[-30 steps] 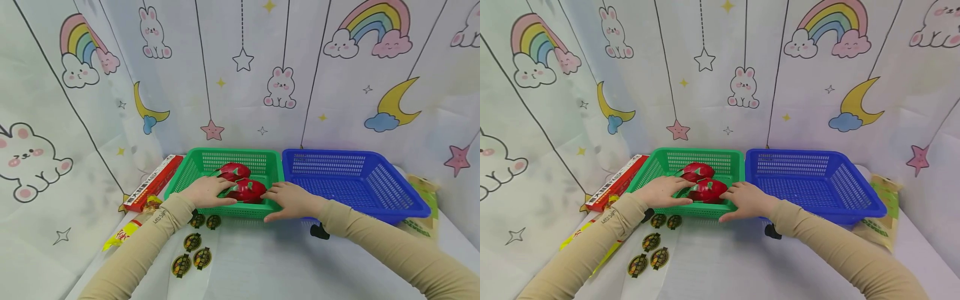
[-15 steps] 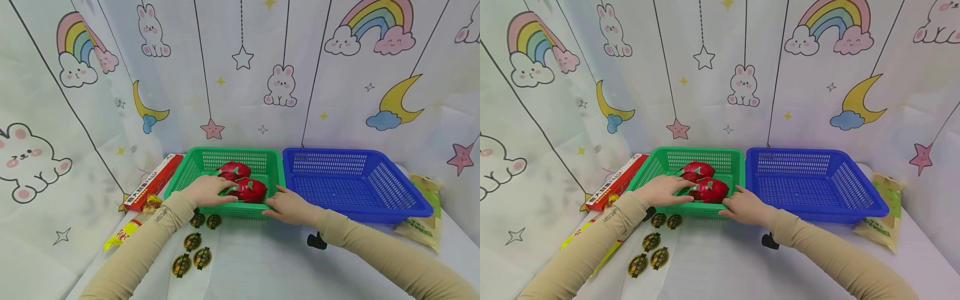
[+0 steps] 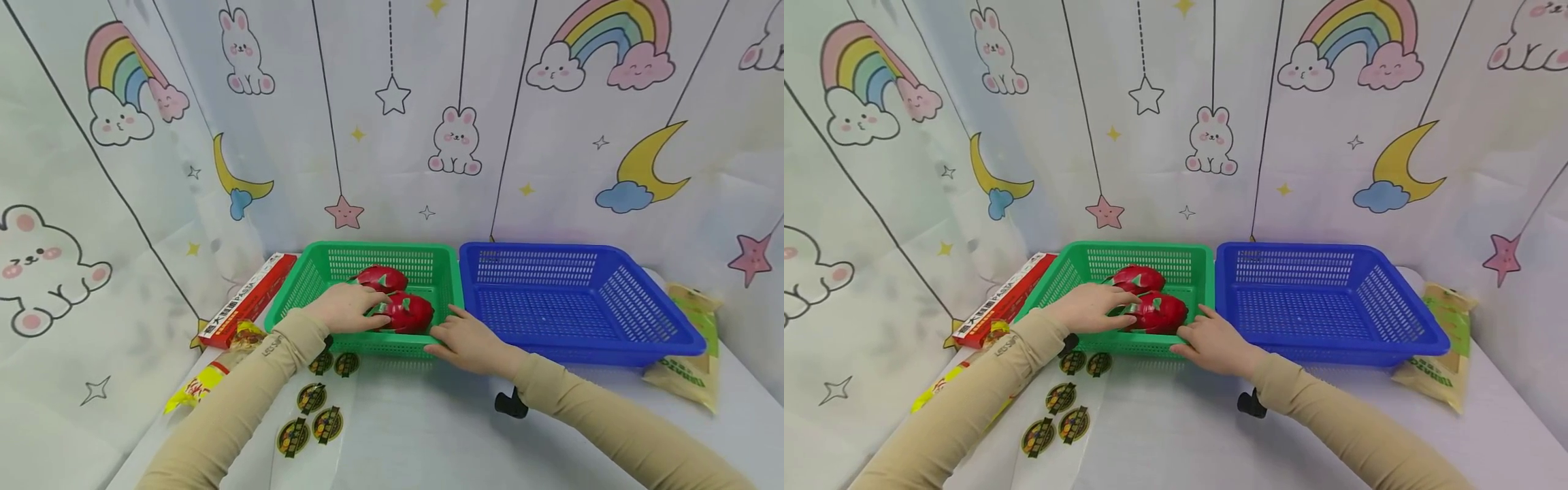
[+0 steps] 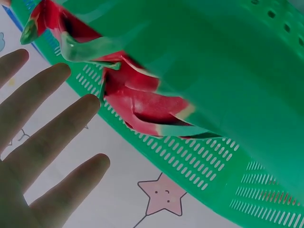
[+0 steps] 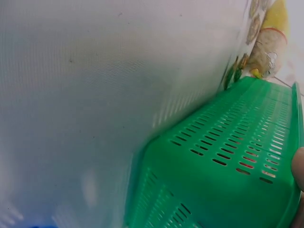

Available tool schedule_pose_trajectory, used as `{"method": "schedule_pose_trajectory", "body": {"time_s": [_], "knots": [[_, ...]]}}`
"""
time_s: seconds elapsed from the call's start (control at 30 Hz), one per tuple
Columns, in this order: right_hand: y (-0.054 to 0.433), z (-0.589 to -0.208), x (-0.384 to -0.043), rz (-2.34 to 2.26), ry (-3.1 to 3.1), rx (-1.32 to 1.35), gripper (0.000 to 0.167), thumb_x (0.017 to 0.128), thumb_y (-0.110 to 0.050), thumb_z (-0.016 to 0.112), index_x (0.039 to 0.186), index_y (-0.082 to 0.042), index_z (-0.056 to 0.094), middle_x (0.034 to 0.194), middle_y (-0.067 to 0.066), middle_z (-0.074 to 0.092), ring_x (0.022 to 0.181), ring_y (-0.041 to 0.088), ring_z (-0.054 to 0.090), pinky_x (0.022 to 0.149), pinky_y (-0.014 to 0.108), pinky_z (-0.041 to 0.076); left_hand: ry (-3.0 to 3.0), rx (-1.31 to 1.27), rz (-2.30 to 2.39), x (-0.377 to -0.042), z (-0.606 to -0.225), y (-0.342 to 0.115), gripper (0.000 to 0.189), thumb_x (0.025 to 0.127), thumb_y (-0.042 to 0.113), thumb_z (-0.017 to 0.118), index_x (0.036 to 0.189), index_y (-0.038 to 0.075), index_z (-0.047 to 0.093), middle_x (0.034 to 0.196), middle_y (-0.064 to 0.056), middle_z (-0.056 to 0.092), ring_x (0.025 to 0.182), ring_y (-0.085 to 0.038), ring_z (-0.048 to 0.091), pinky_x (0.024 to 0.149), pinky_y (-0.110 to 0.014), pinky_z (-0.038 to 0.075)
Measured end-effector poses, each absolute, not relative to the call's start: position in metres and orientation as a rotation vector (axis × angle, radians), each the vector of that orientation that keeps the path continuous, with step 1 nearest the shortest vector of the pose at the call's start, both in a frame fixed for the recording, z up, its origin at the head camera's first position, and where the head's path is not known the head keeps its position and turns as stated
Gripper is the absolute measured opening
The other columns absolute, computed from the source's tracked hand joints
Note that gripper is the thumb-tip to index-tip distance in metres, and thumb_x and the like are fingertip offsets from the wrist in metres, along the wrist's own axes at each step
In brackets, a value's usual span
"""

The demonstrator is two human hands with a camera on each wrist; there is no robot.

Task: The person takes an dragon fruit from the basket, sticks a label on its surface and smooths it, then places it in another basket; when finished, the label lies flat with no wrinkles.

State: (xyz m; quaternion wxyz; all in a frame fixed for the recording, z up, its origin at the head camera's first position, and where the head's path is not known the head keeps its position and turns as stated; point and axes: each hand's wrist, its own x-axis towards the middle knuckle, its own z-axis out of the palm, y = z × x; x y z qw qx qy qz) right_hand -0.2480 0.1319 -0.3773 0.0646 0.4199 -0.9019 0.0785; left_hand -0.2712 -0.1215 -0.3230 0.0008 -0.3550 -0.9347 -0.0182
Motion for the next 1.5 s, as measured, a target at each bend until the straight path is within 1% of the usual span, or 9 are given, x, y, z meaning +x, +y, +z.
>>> {"method": "schedule_pose_trajectory", "body": {"time_s": [0.23,0.33,0.43,0.5,0.57,0.67,0.8,1.23,1.5], "knots": [[0.132,-0.381,-0.249,0.257,-2.707,1.273,0.025,0.094,-0.037,0.049,0.076,-0.020,0.054,0.059,-0.015,0.045,0.078,0.012,0.056,0.107,0.054,0.025,-2.969,-1.095,-0.072,-0.277,-0.323,-0.116,0.044,0.091,0.045,0.050,0.125,0.018,0.057,0.119,-0.001,0.063,0.093,-0.014,0.064,0.083,-0.033,0.051],[0.132,-0.383,-0.250,0.261,-2.694,1.277,0.027,0.094,-0.038,0.048,0.075,-0.020,0.053,0.059,-0.016,0.043,0.078,0.011,0.055,0.107,0.054,0.026,-2.990,-1.075,-0.089,-0.281,-0.322,-0.115,0.046,0.091,0.045,0.050,0.127,0.018,0.055,0.114,0.001,0.065,0.082,-0.010,0.065,0.081,-0.032,0.051],[0.131,-0.384,-0.250,0.254,-2.683,1.272,0.027,0.094,-0.038,0.049,0.074,-0.020,0.051,0.059,-0.015,0.042,0.077,0.011,0.055,0.107,0.054,0.026,-3.010,-1.065,-0.116,-0.285,-0.322,-0.112,0.047,0.090,0.044,0.050,0.129,0.018,0.054,0.100,0.003,0.069,0.064,-0.005,0.061,0.075,-0.029,0.052],[0.130,-0.385,-0.250,0.248,-2.683,1.267,0.027,0.094,-0.038,0.050,0.073,-0.020,0.051,0.058,-0.015,0.042,0.076,0.011,0.055,0.107,0.053,0.026,-3.015,-1.061,-0.126,-0.288,-0.322,-0.110,0.046,0.090,0.044,0.051,0.128,0.019,0.054,0.097,0.005,0.070,0.061,-0.003,0.059,0.072,-0.028,0.051],[0.130,-0.384,-0.249,0.244,-2.689,1.262,0.027,0.093,-0.038,0.050,0.073,-0.020,0.051,0.059,-0.015,0.042,0.077,0.011,0.055,0.107,0.053,0.026,-3.008,-1.063,-0.144,-0.290,-0.322,-0.107,0.045,0.090,0.044,0.051,0.127,0.019,0.055,0.101,0.004,0.069,0.067,-0.005,0.061,0.074,-0.029,0.051],[0.129,-0.383,-0.249,0.247,-2.702,1.262,0.026,0.094,-0.038,0.050,0.075,-0.019,0.053,0.060,-0.014,0.044,0.079,0.012,0.056,0.108,0.053,0.026,-3.003,-1.060,-0.160,-0.294,-0.323,-0.103,0.045,0.089,0.044,0.053,0.126,0.019,0.056,0.115,0.002,0.065,0.087,-0.011,0.063,0.082,-0.032,0.051],[0.129,-0.382,-0.248,0.254,-2.696,1.269,0.026,0.094,-0.037,0.049,0.075,-0.019,0.054,0.060,-0.014,0.045,0.079,0.012,0.056,0.107,0.053,0.026,-3.019,-1.056,-0.163,-0.299,-0.324,-0.096,0.047,0.089,0.045,0.053,0.128,0.020,0.054,0.124,0.001,0.060,0.107,-0.015,0.058,0.089,-0.034,0.048],[0.132,-0.384,-0.249,0.209,-2.666,1.245,0.025,0.093,-0.038,0.051,0.080,-0.018,0.057,0.064,-0.012,0.052,0.081,0.012,0.056,0.107,0.051,0.028,-3.081,-1.044,-0.113,-0.315,-0.324,-0.076,0.049,0.089,0.046,0.054,0.132,0.021,0.050,0.129,0.001,0.055,0.111,-0.013,0.055,0.090,-0.032,0.047],[0.133,-0.385,-0.250,0.197,-2.658,1.262,0.026,0.093,-0.038,0.050,0.077,-0.018,0.055,0.061,-0.013,0.048,0.080,0.013,0.059,0.105,0.051,0.032,-3.205,-1.055,-0.054,-0.322,-0.329,-0.067,0.055,0.085,0.047,0.059,0.133,0.023,0.048,0.129,-0.001,0.054,0.112,-0.016,0.053,0.090,-0.035,0.047]]}}
